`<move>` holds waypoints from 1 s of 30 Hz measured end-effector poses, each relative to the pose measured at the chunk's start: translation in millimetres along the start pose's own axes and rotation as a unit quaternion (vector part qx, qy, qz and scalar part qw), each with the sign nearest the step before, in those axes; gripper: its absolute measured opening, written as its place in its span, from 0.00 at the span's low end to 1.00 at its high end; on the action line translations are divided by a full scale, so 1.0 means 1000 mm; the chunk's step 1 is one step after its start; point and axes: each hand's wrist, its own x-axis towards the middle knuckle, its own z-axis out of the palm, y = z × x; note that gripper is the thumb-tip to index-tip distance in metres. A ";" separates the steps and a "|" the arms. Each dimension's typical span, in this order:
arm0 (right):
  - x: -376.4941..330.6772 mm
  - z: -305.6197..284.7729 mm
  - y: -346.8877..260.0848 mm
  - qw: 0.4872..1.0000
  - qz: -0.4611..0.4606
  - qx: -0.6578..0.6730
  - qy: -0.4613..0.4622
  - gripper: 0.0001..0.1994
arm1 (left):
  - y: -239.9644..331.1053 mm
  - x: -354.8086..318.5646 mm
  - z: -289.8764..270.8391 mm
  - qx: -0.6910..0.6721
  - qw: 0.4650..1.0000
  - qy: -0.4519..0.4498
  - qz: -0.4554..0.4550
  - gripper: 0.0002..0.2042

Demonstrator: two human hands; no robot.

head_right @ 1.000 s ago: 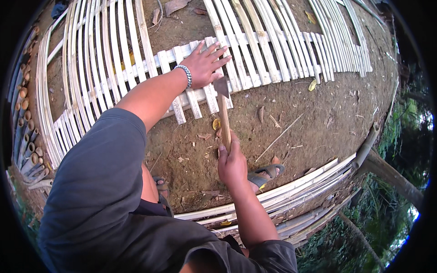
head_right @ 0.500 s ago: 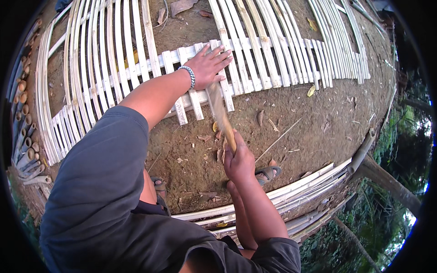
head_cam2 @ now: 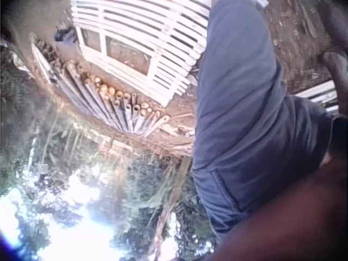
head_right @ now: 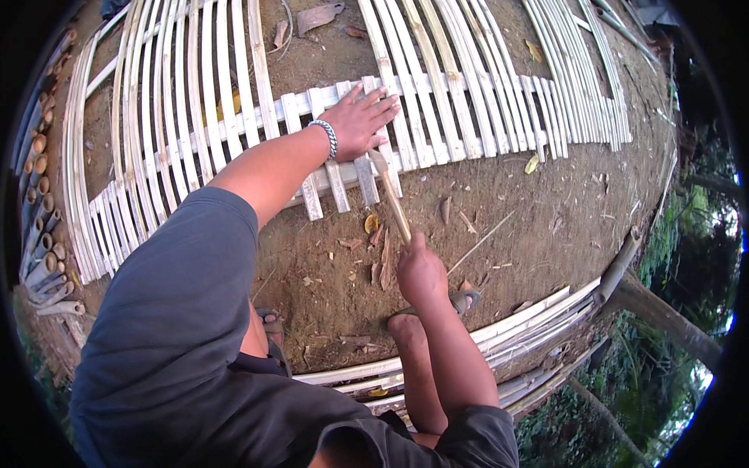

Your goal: The person hammers bamboo slats into a rectangular frame on the ground using a small axe. They adjust the alignment of the slats by hand before striking them.

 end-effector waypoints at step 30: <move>0.005 0.017 0.020 0.999 -0.036 0.004 0.020 0.20 | 0.002 0.003 0.004 -0.020 1.000 0.011 0.009 0.32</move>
